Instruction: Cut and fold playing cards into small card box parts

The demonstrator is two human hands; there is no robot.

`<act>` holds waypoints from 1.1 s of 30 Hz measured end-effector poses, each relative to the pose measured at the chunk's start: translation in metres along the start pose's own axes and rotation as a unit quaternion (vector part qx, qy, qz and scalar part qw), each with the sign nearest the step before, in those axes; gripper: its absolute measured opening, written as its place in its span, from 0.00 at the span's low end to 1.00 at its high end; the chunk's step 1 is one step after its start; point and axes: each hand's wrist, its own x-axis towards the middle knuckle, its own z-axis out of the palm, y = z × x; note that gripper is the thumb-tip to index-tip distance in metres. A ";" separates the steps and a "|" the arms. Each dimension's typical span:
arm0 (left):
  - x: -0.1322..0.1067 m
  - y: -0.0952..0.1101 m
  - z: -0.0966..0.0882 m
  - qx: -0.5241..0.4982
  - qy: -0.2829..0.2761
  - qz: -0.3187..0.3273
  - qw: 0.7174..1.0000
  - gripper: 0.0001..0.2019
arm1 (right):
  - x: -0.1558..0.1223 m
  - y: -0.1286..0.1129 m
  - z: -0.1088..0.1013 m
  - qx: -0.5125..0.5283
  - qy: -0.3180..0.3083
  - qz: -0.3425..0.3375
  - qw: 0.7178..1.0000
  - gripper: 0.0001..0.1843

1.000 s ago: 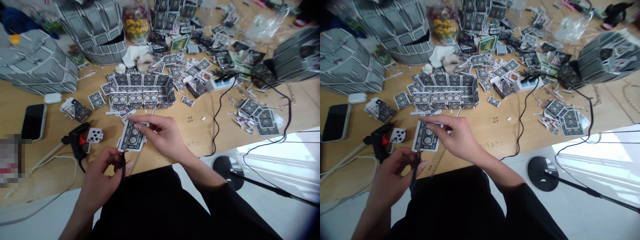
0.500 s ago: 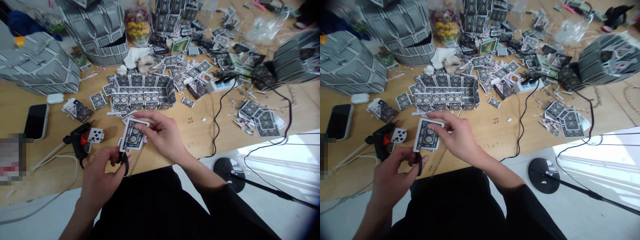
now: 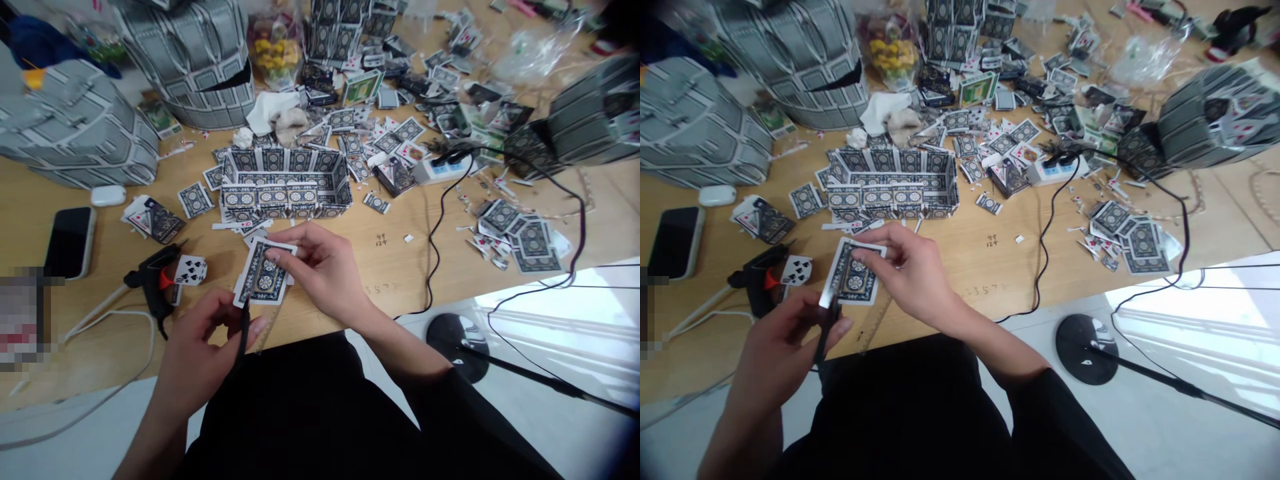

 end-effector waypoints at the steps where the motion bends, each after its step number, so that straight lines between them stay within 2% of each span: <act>1: 0.000 0.001 0.000 -0.024 -0.002 -0.015 1.000 0.10 | 0.000 0.000 0.000 0.007 0.000 0.003 1.000 0.14; 5: 0.000 0.003 -0.001 -0.063 -0.002 -0.033 0.997 0.11 | -0.001 -0.001 0.001 0.019 -0.002 0.014 1.000 0.16; 14: 0.001 0.000 -0.001 -0.031 0.000 -0.009 0.999 0.11 | 0.000 0.000 0.000 0.023 0.000 0.015 1.000 0.15; 19: 0.003 -0.006 -0.006 -0.011 -0.035 0.003 0.999 0.11 | 0.002 -0.002 -0.001 0.047 -0.002 0.022 0.999 0.16; 25: 0.002 -0.024 -0.015 0.015 -0.071 0.019 0.997 0.13 | 0.010 -0.005 -0.010 0.120 0.027 0.019 0.992 0.19; 29: -0.004 -0.028 -0.013 -0.007 -0.034 -0.013 0.999 0.16 | 0.012 -0.002 -0.016 0.127 0.047 0.027 0.990 0.21; 33: -0.008 -0.022 -0.006 -0.053 0.021 -0.059 0.997 0.17 | 0.011 0.002 -0.013 0.143 0.039 0.030 0.989 0.28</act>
